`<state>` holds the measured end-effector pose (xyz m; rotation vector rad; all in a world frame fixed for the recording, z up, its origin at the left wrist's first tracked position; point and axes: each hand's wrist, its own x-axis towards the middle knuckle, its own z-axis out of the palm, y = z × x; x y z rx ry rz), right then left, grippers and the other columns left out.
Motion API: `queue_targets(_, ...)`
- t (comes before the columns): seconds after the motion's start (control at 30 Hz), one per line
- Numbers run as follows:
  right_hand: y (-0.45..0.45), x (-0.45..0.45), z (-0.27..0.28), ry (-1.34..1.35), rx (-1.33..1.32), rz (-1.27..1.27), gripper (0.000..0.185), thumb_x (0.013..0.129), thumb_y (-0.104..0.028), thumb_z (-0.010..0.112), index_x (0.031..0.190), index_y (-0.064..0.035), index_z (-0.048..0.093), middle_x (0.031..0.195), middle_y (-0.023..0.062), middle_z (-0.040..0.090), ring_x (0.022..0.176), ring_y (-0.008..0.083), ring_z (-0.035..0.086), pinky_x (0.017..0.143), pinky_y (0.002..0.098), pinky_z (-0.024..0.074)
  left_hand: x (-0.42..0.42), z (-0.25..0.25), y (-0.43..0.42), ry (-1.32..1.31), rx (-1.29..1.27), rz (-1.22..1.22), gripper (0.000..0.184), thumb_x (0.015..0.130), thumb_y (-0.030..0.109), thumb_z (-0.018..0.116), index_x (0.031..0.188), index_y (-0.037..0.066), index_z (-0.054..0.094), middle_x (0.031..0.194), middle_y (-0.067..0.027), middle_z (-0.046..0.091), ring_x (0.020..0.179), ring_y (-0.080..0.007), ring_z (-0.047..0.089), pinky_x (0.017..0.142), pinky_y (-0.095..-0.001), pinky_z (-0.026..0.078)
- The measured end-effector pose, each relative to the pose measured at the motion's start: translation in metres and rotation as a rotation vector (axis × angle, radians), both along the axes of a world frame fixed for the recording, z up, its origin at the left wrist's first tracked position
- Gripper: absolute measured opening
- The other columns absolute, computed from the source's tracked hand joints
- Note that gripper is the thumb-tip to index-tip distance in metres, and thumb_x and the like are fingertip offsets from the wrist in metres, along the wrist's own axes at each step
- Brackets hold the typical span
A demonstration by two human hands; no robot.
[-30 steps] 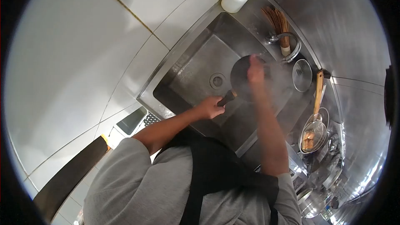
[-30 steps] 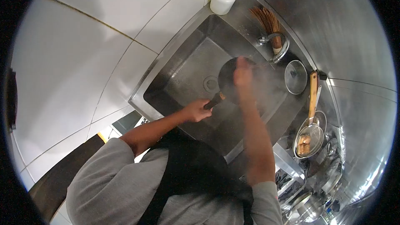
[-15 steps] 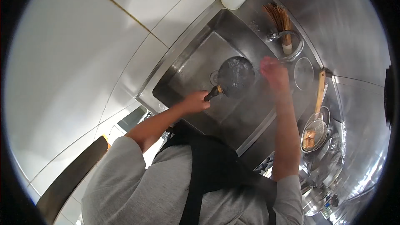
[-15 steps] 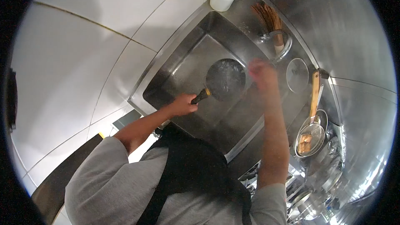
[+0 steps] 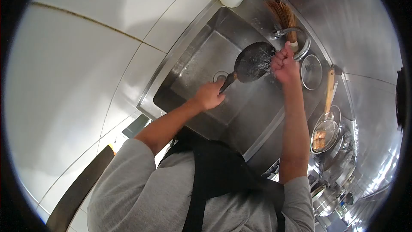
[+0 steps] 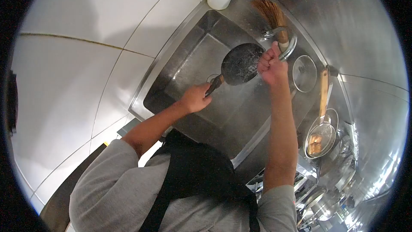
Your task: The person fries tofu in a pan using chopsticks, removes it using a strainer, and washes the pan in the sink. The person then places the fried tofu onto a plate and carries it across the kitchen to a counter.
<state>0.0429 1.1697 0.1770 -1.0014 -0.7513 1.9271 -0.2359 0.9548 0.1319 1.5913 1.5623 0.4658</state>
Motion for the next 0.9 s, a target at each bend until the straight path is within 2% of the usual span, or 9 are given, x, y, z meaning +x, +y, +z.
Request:
queue_targets(0.17,0.018,-0.028,-0.008,-1.329,1.18,-0.2,0.025,0.102,-0.025,0.057,0.113,-0.0055,0.068,0.113,0.0138,0.068,0.102,0.0323,0.066,0.089,0.0462,0.0524,0.007,0.001,0.013,0.07,-0.013,-0.188,0.038,0.085,0.022,0.066,0.114,-0.001,0.059,0.094,-0.0239,0.069,0.089,-0.0442,0.067,0.079,-0.0532,0.053)
queue_targets(0.27,0.029,-0.049,0.02,-1.48,1.525,0.094,0.028,0.099,-0.019,0.056,0.121,-0.0054,0.065,0.128,0.0145,0.064,0.119,0.0353,0.061,0.099,0.0484,0.0499,0.021,0.021,0.021,0.15,0.008,-0.254,0.037,0.086,0.021,0.065,0.115,-0.001,0.06,0.094,-0.0239,0.069,0.089,-0.0429,0.068,0.08,-0.0525,0.054)
queue_targets(0.37,0.026,-0.043,0.006,-1.709,1.196,0.378,0.034,0.097,-0.013,0.054,0.129,-0.0058,0.061,0.138,0.0137,0.059,0.128,0.0362,0.054,0.104,0.0499,0.048,0.028,0.02,0.023,0.23,0.005,-0.248,0.036,0.087,0.019,0.064,0.118,0.0,0.059,0.091,-0.0225,0.07,0.088,-0.0408,0.069,0.078,-0.0512,0.055)
queue_targets(0.43,0.016,-0.025,-0.006,-1.735,1.3,0.393,0.039,0.097,-0.013,0.053,0.136,-0.0084,0.057,0.143,0.0145,0.055,0.134,0.036,0.05,0.107,0.0514,0.0458,0.02,0.014,0.02,0.273,0.037,-0.224,0.036,0.087,0.017,0.063,0.119,0.001,0.058,0.09,-0.022,0.069,0.087,-0.0401,0.07,0.076,-0.0505,0.055)
queue_targets(0.47,0.006,-0.016,-0.007,-1.746,1.21,0.425,0.042,0.097,-0.013,0.054,0.139,-0.0098,0.054,0.145,0.0149,0.054,0.136,0.0361,0.048,0.108,0.0518,0.0446,0.008,0.014,0.015,0.286,0.072,-0.211,0.036,0.088,0.017,0.063,0.12,0.001,0.057,0.089,-0.022,0.069,0.087,-0.0401,0.07,0.075,-0.0503,0.055)
queue_targets(0.57,-0.044,-0.019,0.061,-1.73,0.681,0.534,0.053,0.097,-0.015,0.056,0.149,-0.0146,0.045,0.151,0.0159,0.048,0.143,0.0362,0.041,0.112,0.0526,0.0409,-0.026,0.031,-0.004,0.355,0.15,-0.178,0.033,0.087,0.016,0.062,0.118,0.003,0.057,0.087,-0.022,0.069,0.086,-0.0406,0.07,0.074,-0.0512,0.055)
queue_targets(0.7,-0.109,0.023,0.064,-1.636,0.8,0.123,0.06,0.093,-0.02,0.063,0.15,-0.0121,0.044,0.152,0.0282,0.041,0.136,0.0458,0.046,0.109,0.0506,0.0432,-0.054,0.062,-0.036,0.338,0.09,-0.067,0.024,0.085,0.013,0.063,0.106,0.003,0.058,0.082,-0.019,0.066,0.073,-0.0391,0.067,0.066,-0.0496,0.052)
queue_targets(0.8,-0.176,0.011,0.103,-1.627,0.774,-0.022,0.065,0.091,-0.019,0.065,0.151,-0.0125,0.043,0.157,0.0293,0.033,0.137,0.0476,0.044,0.109,0.0503,0.0435,-0.069,0.061,-0.059,-0.063,0.134,0.025,0.019,0.084,0.013,0.065,0.1,0.005,0.06,0.07,-0.0096,0.062,0.061,-0.0205,0.06,0.058,-0.0361,0.046)
queue_targets(0.9,-0.23,0.009,0.09,-1.559,0.732,0.01,0.071,0.088,-0.018,0.069,0.153,-0.0136,0.04,0.159,0.0292,0.027,0.138,0.0481,0.042,0.11,0.0517,0.0433,-0.065,0.104,-0.074,-0.485,-0.146,0.186,0.01,0.086,0.012,0.066,0.09,0.005,0.06,0.066,-0.0015,0.055,0.058,-0.0082,0.049,0.053,-0.0276,0.038)
